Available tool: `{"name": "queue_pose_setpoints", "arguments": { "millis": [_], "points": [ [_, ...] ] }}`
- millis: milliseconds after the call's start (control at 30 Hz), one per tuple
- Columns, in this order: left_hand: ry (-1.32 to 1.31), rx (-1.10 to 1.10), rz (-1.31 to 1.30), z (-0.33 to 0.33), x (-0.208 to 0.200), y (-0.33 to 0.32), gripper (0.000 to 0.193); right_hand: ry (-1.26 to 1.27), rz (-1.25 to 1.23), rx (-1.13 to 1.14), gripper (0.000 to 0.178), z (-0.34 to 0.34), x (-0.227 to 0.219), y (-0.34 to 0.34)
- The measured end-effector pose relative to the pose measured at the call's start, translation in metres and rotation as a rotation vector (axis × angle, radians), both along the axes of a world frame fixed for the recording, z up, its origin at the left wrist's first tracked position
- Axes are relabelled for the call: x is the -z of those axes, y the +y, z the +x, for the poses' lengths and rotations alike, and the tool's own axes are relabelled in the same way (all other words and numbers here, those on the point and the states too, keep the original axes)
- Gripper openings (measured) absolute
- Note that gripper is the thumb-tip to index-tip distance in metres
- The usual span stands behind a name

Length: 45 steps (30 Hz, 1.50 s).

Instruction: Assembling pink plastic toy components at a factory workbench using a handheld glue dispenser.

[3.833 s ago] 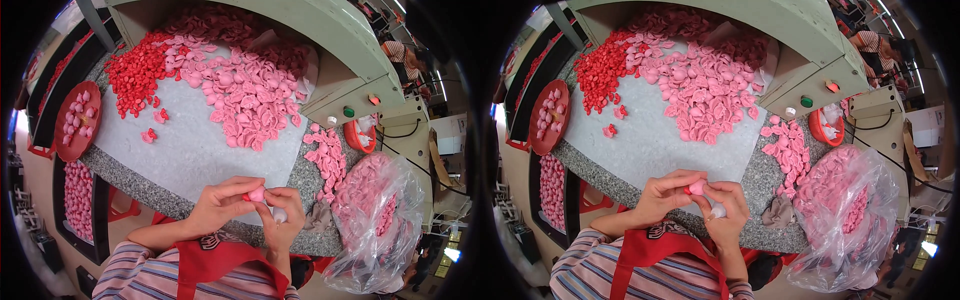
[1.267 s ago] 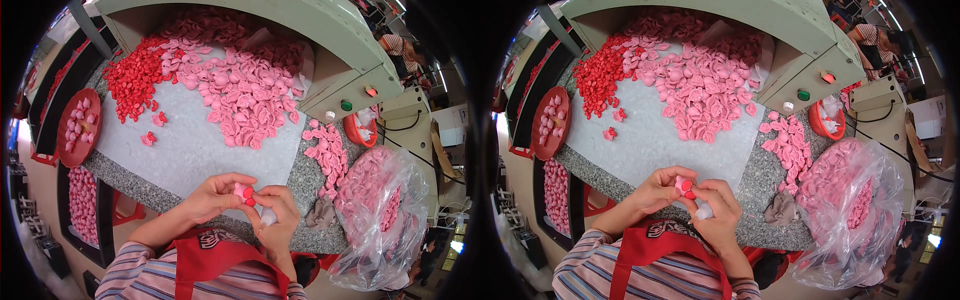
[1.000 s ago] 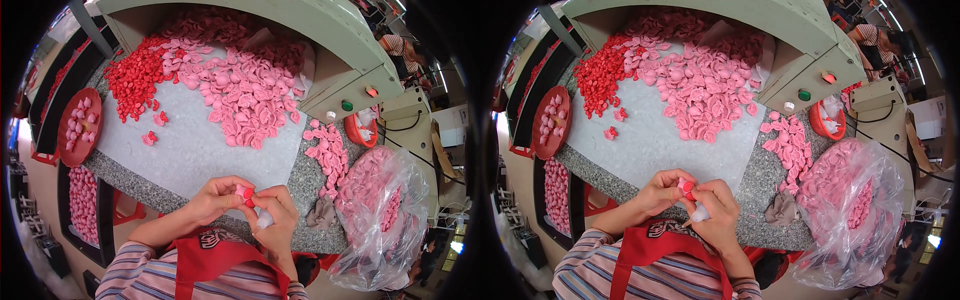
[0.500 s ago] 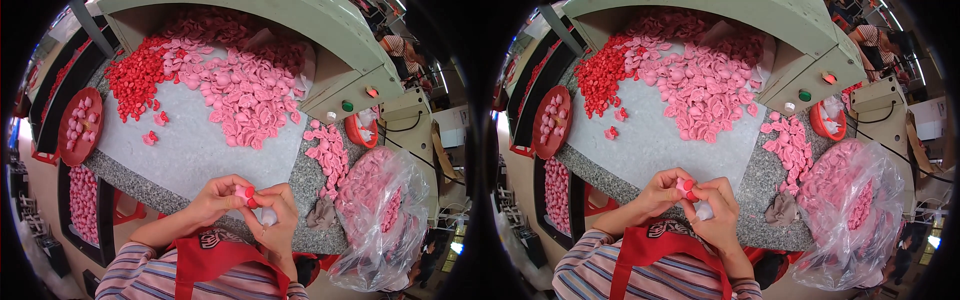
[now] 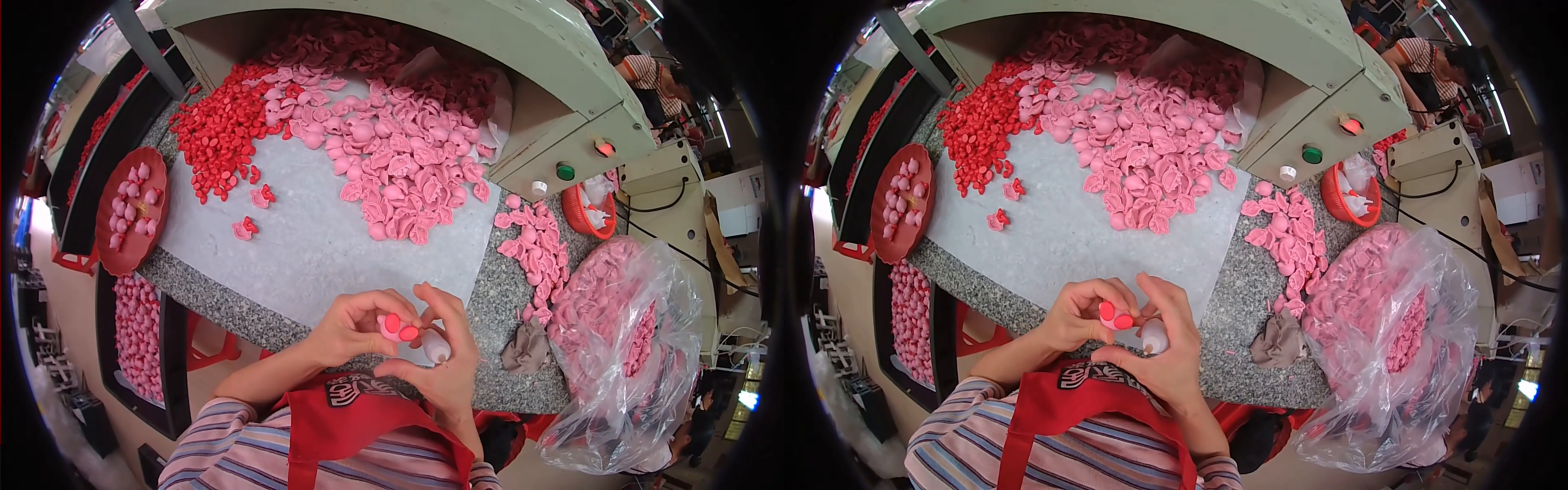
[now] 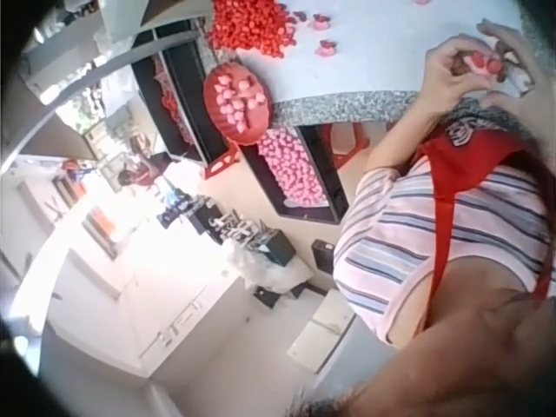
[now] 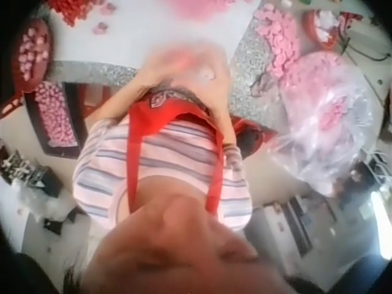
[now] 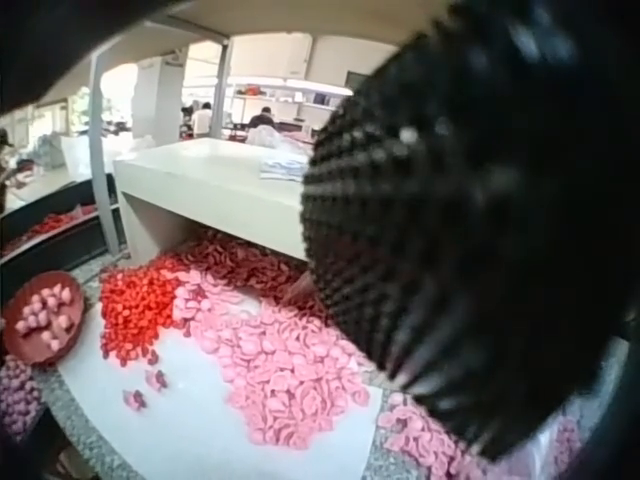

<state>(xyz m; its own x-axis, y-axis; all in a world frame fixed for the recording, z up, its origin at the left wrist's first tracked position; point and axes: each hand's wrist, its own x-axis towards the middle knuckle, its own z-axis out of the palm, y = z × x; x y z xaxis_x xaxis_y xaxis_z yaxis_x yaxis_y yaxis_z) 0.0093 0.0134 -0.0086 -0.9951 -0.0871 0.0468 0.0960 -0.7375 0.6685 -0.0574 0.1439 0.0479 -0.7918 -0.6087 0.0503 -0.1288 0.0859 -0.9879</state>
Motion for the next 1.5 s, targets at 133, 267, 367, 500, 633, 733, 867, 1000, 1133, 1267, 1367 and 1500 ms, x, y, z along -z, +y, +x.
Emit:
{"name": "queue_pose_setpoints", "arguments": {
  "millis": [133,267,367,500,633,733,867,1000,1133,1267,1367,1500],
  "points": [
    [-0.007,-0.075,-0.198,0.004,-0.002,-0.001,0.036,0.212,0.042,-0.112,0.070,-0.005,0.009,0.001],
    [-0.032,-0.105,-0.277,0.005,-0.006,-0.002,0.031,0.226,0.040,-0.100,0.064,-0.004,0.009,-0.001],
    [-0.023,-0.134,-0.328,0.005,-0.007,-0.001,0.029,0.278,0.016,-0.101,0.063,-0.004,0.011,-0.002],
    [0.057,-0.173,-0.390,0.005,-0.005,-0.001,0.027,0.292,0.001,-0.104,0.062,-0.004,0.012,-0.003],
    [0.060,-0.192,-0.388,0.005,-0.003,-0.001,0.026,0.311,-0.010,-0.118,0.061,-0.005,0.012,-0.004],
    [0.048,-0.189,-0.382,0.006,-0.003,-0.002,0.027,0.329,-0.015,-0.117,0.061,-0.004,0.012,-0.005],
    [0.047,-0.183,-0.312,0.005,0.001,0.000,0.028,0.300,0.028,-0.097,0.061,-0.002,0.006,-0.007],
    [-0.006,-0.127,-0.055,0.002,0.002,0.006,0.027,0.218,0.054,-0.052,0.062,0.002,0.005,-0.009],
    [-0.049,-0.049,0.153,0.000,-0.007,0.005,0.028,-0.015,-0.068,0.062,0.053,0.008,0.005,-0.007],
    [0.036,-0.002,0.339,-0.001,0.004,0.004,0.030,-0.027,-0.180,0.177,0.038,0.012,0.005,-0.005],
    [0.046,0.001,0.404,-0.001,0.004,0.005,0.029,0.097,-0.101,0.145,0.028,0.009,0.014,-0.003],
    [0.061,-0.027,0.302,0.000,0.009,0.005,0.031,0.197,-0.075,0.079,0.024,0.006,0.018,-0.001]
  ]
}}
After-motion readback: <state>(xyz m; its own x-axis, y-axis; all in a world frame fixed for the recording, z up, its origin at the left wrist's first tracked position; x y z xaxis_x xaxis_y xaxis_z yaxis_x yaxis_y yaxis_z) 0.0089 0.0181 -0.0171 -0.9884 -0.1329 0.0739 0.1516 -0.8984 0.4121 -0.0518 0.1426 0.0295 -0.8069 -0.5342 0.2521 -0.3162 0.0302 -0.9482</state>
